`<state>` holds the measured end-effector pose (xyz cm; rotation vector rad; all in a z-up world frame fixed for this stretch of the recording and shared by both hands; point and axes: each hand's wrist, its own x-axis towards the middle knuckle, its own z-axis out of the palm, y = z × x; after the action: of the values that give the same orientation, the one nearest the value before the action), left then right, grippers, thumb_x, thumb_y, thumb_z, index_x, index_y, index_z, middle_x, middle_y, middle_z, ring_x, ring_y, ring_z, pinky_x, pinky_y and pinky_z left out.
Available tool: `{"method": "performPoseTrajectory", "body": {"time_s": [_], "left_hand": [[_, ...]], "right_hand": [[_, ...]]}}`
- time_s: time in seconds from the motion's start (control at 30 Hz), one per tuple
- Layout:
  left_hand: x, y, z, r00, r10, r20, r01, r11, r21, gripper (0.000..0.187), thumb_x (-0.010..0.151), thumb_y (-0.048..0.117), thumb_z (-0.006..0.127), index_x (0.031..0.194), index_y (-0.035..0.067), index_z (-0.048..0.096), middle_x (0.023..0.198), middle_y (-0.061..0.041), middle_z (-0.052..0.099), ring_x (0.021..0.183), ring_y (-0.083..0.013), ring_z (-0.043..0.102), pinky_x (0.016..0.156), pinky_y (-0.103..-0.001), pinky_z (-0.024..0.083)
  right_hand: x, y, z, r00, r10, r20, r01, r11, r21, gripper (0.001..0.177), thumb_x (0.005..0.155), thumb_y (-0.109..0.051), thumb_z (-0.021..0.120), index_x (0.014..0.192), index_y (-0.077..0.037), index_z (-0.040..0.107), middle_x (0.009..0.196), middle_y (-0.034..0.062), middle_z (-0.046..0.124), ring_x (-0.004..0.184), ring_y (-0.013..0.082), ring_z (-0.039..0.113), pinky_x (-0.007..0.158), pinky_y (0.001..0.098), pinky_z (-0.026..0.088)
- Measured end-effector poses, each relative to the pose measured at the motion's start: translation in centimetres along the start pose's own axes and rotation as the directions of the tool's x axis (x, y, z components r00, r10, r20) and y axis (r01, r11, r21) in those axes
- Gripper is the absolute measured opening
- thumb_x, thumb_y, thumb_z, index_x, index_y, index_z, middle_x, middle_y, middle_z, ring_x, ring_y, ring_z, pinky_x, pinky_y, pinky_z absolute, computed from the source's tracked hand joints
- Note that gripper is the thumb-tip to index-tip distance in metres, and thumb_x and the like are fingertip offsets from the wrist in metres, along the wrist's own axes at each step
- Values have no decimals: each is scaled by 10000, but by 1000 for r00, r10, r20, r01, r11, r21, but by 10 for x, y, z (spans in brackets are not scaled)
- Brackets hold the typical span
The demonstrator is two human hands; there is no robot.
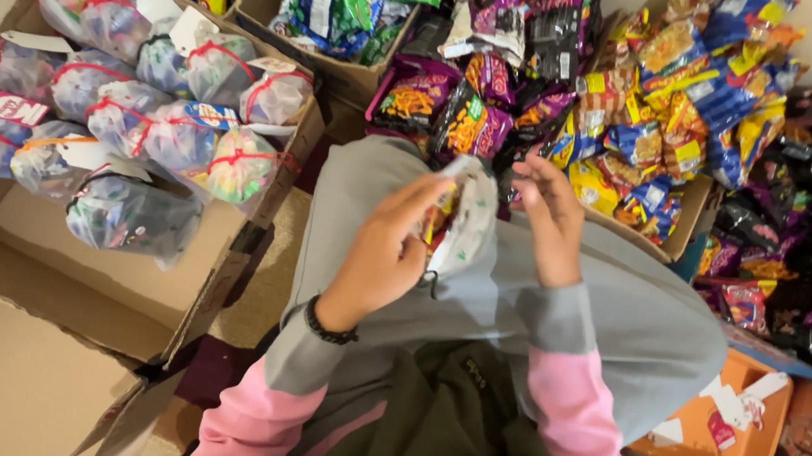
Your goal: The person sits on the floor surrounded by boxes of snacks and packs various snack packets into small plastic bags. They tie each bag with a rubber band and place the completed bags into a cardboard box.
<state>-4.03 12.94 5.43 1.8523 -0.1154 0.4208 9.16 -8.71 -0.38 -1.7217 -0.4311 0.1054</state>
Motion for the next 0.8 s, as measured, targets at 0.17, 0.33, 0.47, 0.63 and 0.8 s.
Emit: {"method": "performPoseTrajectory", "body": {"time_s": [0.17,0.33,0.47,0.63,0.8], "left_hand": [[25,3,8,992,104,71,-98,992,-77,647,834,-126,454,1415,103,623,1411,-157,635,1324,-381,590,1136,-477,444],[59,-3,3,967,168,190,-133,974,-183,590,889,-150,407,1316,113,718,1321,-105,711,1242,-311,649,1088,-421,491],[79,-9,-8,964,196,181,-149,959,-241,441,926,-126,471,1238,39,735,1258,-172,725,1207,-373,657,1055,-473,504],[119,-75,-49,957,-217,-194,189,970,-154,240,944,182,653,1135,237,788,1094,-17,771,1116,-247,699,1025,-379,501],[171,-242,-88,816,-62,-575,238,942,236,245,910,165,719,1146,102,708,1002,-168,733,976,-366,704,906,-474,534]], "right_hand": [[11,-83,-2,975,-99,199,103,995,-12,821,850,-116,830,1561,-72,423,1480,142,550,1190,170,538,961,275,492],[18,-92,-10,967,-66,245,137,949,-283,324,859,-105,830,1178,-83,780,1065,111,771,1037,209,724,862,350,578],[20,-95,-7,980,-67,185,114,960,-256,241,872,-61,807,1112,-37,796,946,134,764,932,218,715,834,363,564],[30,-88,-3,979,-19,-205,-16,986,-166,114,957,31,728,1063,-1,753,890,75,680,843,110,576,749,283,518],[54,-71,5,924,53,-378,-75,996,-42,128,956,38,679,1056,-25,726,860,29,620,790,84,540,685,231,500]]}}
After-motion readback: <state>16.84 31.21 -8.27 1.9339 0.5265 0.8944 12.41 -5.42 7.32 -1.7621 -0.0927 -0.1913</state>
